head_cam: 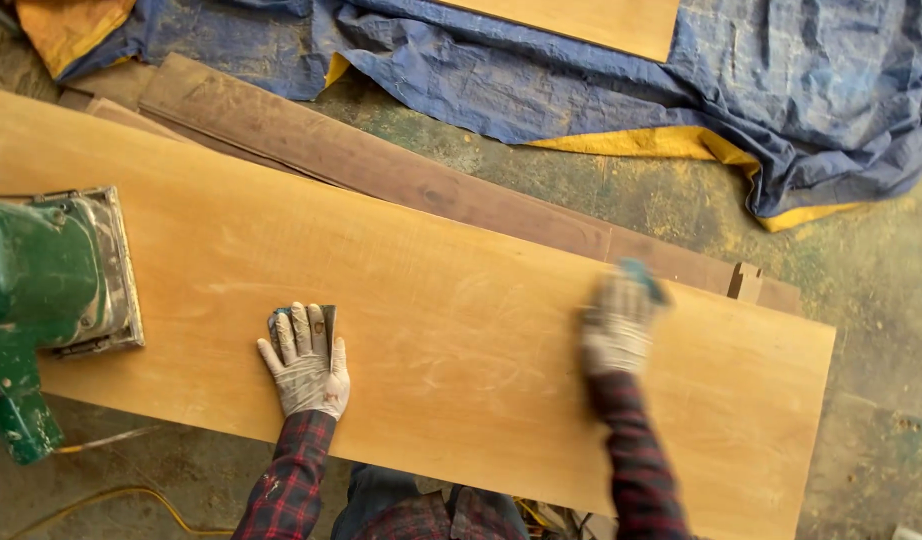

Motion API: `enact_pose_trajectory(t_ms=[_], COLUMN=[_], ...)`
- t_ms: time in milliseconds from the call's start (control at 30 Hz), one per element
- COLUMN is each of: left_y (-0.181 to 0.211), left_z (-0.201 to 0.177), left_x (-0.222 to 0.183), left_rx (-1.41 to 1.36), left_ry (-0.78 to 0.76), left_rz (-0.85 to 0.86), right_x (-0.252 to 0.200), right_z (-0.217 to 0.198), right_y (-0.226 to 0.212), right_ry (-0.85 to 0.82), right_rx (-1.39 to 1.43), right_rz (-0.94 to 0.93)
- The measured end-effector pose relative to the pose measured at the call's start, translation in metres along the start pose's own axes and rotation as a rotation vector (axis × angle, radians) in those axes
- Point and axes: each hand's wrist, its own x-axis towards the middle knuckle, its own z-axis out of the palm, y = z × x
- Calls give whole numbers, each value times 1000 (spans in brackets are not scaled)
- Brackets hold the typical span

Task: The person sands large plywood panels laid on low supports. They push a green electric orbital sander along the panel surface with one hand while holding a sanding block in the other, then set the sander down and hand-sand the panel surface with the block, then resume machine sanding along the board.

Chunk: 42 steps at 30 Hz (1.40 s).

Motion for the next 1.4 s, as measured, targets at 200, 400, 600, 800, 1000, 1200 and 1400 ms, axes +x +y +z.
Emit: enact_pose_trajectory(t_ms=[200, 400, 600, 800, 1000, 1200, 1400], left_y=[-3, -13, -37, -11, 51, 10, -121], left_z=[7, 20, 23, 0, -17, -68, -218], left_x=[-1, -1, -31, -135, -149, -112, -58], left_rx=[4, -20, 70, -1590, -1531, -1928, -2237], left_ry=[-9, 23, 74, -390, -419, -574, -362], left_rz=[29, 109, 498, 28, -67, -220, -424], right_x=[-114, -110, -136, -271, -177, -88, -43], right_z=[0, 32, 9, 15, 76, -70, -98], right_y=[60, -210, -229, 34, -63, -365, -514], right_ry=[79, -101, -392, 170, 231, 166, 257], right_rx=[-199, -103, 113, -183, 875, 449, 522], right_rz=[767, 285, -91, 500, 616, -70, -572])
